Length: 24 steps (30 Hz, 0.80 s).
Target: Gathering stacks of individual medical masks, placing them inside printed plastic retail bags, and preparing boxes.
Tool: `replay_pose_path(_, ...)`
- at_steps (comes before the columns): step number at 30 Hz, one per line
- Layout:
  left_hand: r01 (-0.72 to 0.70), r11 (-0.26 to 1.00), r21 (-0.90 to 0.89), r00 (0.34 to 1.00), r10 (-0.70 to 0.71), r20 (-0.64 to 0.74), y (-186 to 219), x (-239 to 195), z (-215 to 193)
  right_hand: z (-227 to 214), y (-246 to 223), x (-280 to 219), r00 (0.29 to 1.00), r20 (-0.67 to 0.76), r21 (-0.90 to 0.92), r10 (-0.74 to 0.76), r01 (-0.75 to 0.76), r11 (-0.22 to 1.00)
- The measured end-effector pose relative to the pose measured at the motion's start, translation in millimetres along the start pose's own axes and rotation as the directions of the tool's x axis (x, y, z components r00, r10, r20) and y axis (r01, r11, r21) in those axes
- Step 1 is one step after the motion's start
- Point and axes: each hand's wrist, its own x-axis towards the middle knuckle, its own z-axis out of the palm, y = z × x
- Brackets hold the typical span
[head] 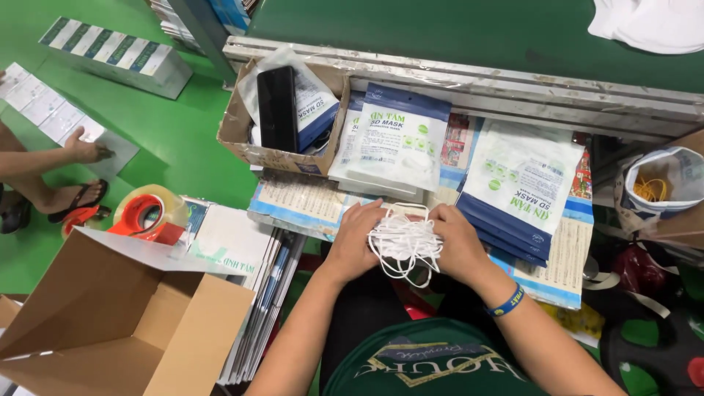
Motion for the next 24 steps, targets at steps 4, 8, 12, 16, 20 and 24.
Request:
replay_pose_path(4,-0.05,0.999,0.001,0.999,0.05,-0.017,15.3,7.9,-11.3,11.3,14.4,-6.3,0.999,0.023,-0.029,-0.04,0.041,0.999)
replay_pose_path(8,-0.089,0.993,0.077,0.991,0.096,-0.089,1.4,12.6,-1.2,9.8,5.2,4.3,0.997,-0.008,-0.041,-0.073,0.072,0.997)
replay_pose_path(12,-0.026,0.997,0.075,0.999,0.029,-0.041,17.7,13.0,-11.6,-6.0,-3.5,6.9,0.999,0.033,0.048,-0.022,0.02,0.999)
replay_pose_path(16,-0.075,0.991,0.106,0.989,0.088,-0.12,7.5,7.9,1.3,-8.2,-7.4,10.0,0.993,0.102,0.009,-0.064,0.063,0.998)
replay_pose_path(20,-0.024,0.999,0.044,0.998,0.027,-0.061,14.9,7.0,-4.8,15.0,38.4,-10.1,0.988,0.093,0.075,-0.121,0.115,0.991)
replay_pose_path(24,0.095,0.693,-0.714,0.993,-0.12,0.016,60.9,-4.3,-18.7,27.2,56.0,-27.1,0.977,0.116,0.339,-0.177,0.129,0.932)
